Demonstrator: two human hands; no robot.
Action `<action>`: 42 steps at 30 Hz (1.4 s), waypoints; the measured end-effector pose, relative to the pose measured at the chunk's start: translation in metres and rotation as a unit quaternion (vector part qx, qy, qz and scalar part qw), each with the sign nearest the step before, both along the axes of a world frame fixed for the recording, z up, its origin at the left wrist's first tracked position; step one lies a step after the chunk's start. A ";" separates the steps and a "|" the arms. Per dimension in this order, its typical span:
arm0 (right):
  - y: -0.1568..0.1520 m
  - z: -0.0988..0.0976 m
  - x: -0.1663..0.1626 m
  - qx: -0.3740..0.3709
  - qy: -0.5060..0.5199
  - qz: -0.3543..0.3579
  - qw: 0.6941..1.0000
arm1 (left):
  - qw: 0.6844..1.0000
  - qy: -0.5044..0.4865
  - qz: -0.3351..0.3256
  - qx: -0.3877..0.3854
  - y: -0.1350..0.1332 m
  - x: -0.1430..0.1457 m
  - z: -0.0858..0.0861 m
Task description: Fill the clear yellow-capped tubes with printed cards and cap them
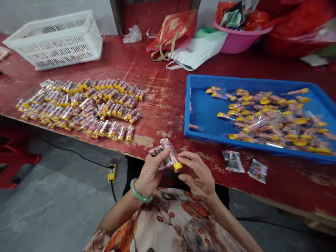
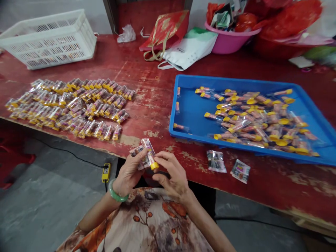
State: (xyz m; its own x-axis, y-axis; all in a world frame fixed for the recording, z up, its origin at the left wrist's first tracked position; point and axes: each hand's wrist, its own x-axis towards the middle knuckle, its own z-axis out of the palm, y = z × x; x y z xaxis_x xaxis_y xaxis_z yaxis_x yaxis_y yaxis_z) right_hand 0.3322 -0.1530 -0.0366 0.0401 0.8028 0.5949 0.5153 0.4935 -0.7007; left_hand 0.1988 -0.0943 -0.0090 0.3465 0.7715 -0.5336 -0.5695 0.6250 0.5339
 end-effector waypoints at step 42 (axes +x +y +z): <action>-0.011 0.000 -0.019 0.091 -0.012 -0.216 0.972 | 0.998 0.027 -0.032 0.037 -0.029 0.012 -0.002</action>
State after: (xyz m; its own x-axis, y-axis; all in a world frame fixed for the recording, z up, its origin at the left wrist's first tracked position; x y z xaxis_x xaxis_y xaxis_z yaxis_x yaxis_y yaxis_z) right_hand 0.3135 -0.1635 -0.0365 0.3343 0.5962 0.7299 0.7169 0.3419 -0.6076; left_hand 0.2105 -0.1236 -0.0106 0.3687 0.7865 -0.4955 -0.4995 0.6171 0.6080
